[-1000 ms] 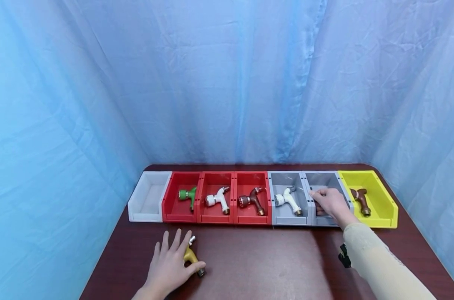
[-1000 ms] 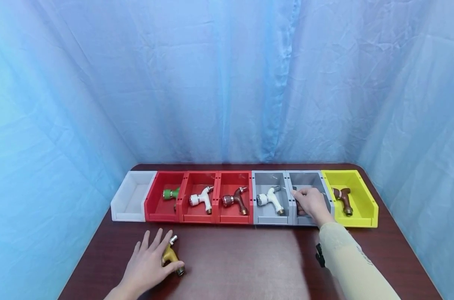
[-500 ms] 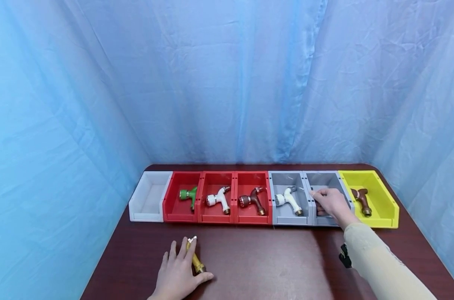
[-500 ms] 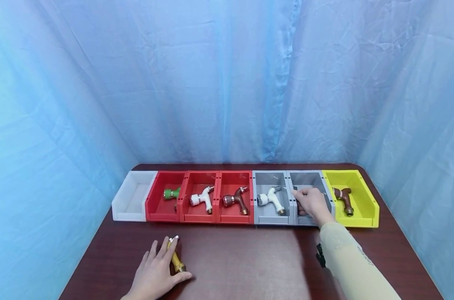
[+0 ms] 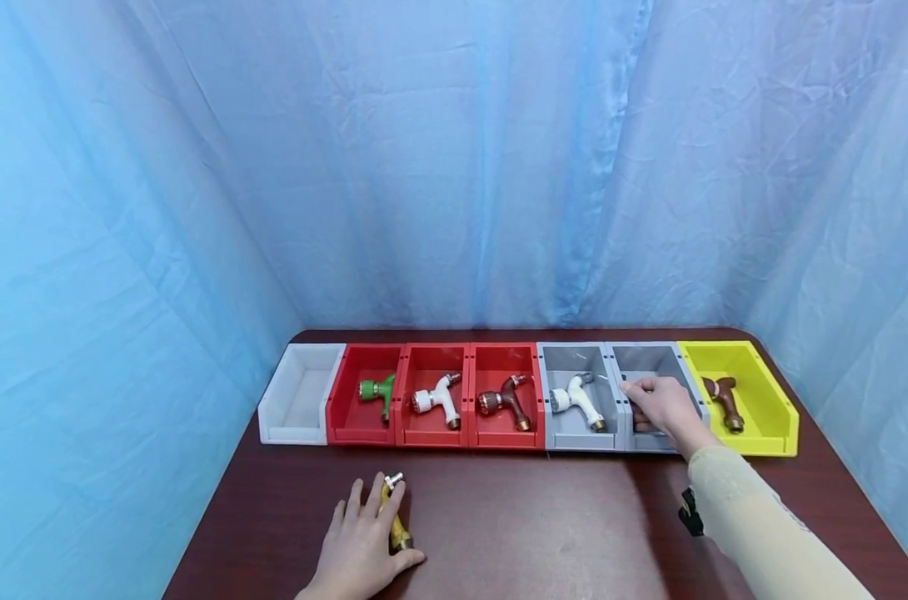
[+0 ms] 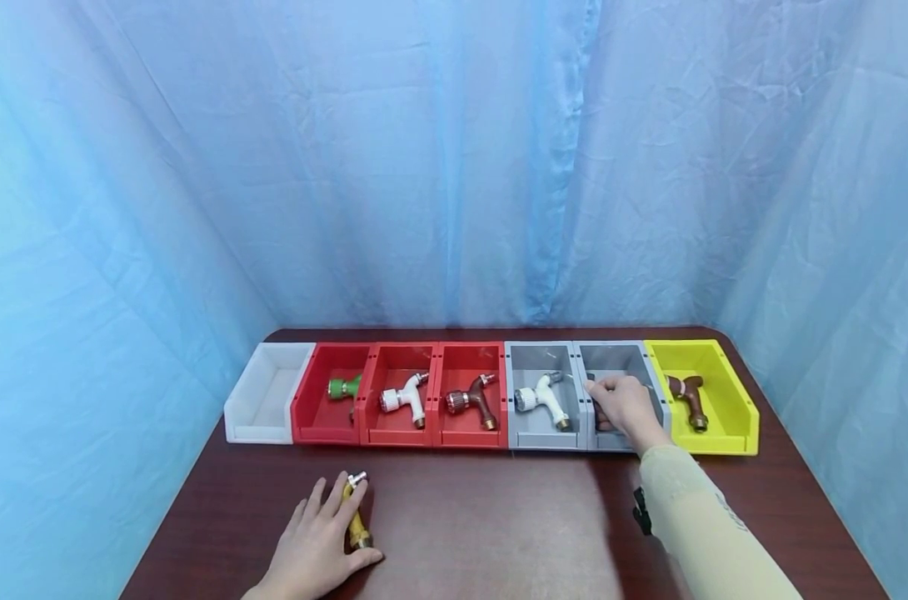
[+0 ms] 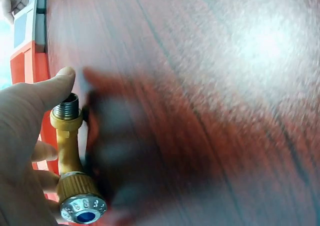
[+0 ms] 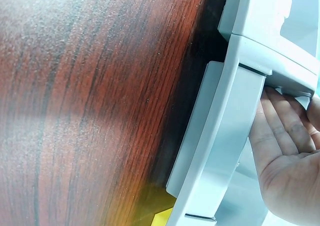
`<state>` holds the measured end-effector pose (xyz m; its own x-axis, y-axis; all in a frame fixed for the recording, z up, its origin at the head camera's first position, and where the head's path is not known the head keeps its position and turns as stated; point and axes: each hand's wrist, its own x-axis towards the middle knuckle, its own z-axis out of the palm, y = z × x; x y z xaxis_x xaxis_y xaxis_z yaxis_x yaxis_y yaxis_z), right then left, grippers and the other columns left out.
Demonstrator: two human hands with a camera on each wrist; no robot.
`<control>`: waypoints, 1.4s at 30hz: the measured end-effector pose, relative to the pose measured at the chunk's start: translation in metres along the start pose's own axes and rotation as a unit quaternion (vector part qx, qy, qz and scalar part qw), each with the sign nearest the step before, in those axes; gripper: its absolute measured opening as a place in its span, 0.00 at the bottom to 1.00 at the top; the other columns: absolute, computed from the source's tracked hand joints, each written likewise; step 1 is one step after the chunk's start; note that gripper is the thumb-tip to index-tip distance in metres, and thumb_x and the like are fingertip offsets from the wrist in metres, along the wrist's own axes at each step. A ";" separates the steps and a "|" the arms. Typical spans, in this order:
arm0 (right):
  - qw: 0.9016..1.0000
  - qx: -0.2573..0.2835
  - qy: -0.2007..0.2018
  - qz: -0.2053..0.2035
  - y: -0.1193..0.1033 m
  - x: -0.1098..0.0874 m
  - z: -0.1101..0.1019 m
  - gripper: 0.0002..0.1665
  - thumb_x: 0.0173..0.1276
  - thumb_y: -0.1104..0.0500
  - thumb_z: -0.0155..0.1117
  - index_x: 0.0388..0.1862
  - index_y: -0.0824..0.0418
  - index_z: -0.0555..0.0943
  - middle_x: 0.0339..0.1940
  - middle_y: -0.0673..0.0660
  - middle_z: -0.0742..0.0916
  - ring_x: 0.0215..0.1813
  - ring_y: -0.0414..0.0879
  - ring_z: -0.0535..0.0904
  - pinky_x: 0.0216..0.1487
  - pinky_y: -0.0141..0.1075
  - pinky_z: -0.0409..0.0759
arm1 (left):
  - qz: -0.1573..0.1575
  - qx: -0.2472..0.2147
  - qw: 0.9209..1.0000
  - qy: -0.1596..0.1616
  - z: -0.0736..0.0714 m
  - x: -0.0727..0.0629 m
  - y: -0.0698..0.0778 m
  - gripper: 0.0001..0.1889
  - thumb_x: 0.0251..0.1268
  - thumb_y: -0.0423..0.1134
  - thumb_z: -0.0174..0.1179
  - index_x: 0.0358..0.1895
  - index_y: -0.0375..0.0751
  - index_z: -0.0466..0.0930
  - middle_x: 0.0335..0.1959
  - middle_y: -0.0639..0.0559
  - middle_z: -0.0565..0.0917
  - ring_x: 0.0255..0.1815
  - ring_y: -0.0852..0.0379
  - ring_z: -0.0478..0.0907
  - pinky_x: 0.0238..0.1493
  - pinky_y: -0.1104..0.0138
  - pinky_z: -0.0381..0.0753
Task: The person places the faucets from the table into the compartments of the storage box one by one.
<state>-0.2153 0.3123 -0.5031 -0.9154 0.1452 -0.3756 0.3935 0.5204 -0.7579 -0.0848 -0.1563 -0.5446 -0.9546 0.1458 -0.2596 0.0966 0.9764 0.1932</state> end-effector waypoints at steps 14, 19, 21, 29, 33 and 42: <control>1.000 0.017 -0.004 -0.009 -0.004 -0.004 0.000 0.27 0.81 0.46 0.53 0.56 0.69 0.79 0.34 0.56 0.83 0.37 0.47 0.83 0.41 0.43 0.89 | 0.093 0.028 0.995 -0.012 -0.016 0.000 -0.017 0.45 0.47 0.66 0.75 0.70 0.50 0.76 0.76 0.39 0.67 0.69 0.29 0.68 0.60 0.32 0.74; 1.000 0.016 -0.002 -0.007 -0.004 -0.004 0.000 0.27 0.81 0.45 0.53 0.57 0.69 0.78 0.34 0.56 0.83 0.36 0.47 0.83 0.40 0.43 0.89 | 0.124 0.039 0.991 -0.003 -0.020 0.000 -0.021 0.41 0.47 0.64 0.76 0.66 0.49 0.80 0.75 0.39 0.68 0.62 0.37 0.74 0.59 0.38 0.77; 1.000 0.014 -0.002 -0.006 -0.004 -0.004 0.000 0.27 0.81 0.45 0.53 0.57 0.69 0.78 0.34 0.56 0.83 0.36 0.47 0.83 0.40 0.43 0.89 | 0.132 0.044 0.990 0.002 -0.021 0.001 -0.023 0.41 0.47 0.64 0.76 0.65 0.48 0.81 0.75 0.40 0.69 0.60 0.39 0.75 0.59 0.40 0.78; 1.000 0.011 -0.001 -0.006 -0.002 -0.004 0.000 0.27 0.81 0.45 0.53 0.57 0.69 0.78 0.35 0.57 0.83 0.37 0.48 0.83 0.41 0.43 0.89 | 0.144 0.064 0.988 0.013 -0.022 0.002 -0.029 0.39 0.48 0.65 0.75 0.62 0.46 0.84 0.73 0.42 0.71 0.59 0.42 0.75 0.59 0.43 0.79; 1.000 0.010 0.000 -0.007 -0.003 -0.004 -0.001 0.27 0.81 0.45 0.53 0.56 0.69 0.79 0.34 0.57 0.83 0.37 0.48 0.83 0.40 0.43 0.89 | 0.164 0.084 0.982 0.050 -0.022 0.001 -0.034 0.38 0.48 0.64 0.76 0.61 0.47 0.85 0.72 0.42 0.73 0.59 0.43 0.75 0.58 0.44 0.80; 1.000 0.005 0.000 -0.004 -0.003 -0.004 0.000 0.27 0.81 0.44 0.53 0.55 0.68 0.79 0.35 0.58 0.82 0.36 0.48 0.82 0.41 0.43 0.89 | 0.214 0.121 0.960 0.133 -0.024 0.006 -0.048 0.38 0.46 0.63 0.78 0.60 0.48 0.85 0.71 0.43 0.74 0.59 0.45 0.74 0.60 0.48 0.79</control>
<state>-0.2129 0.3107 -0.4996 -0.9184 0.1415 -0.3695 0.3873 0.5127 -0.7663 -0.1018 -0.2065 -0.5331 -0.8475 0.5282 0.0518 0.5287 0.8488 -0.0055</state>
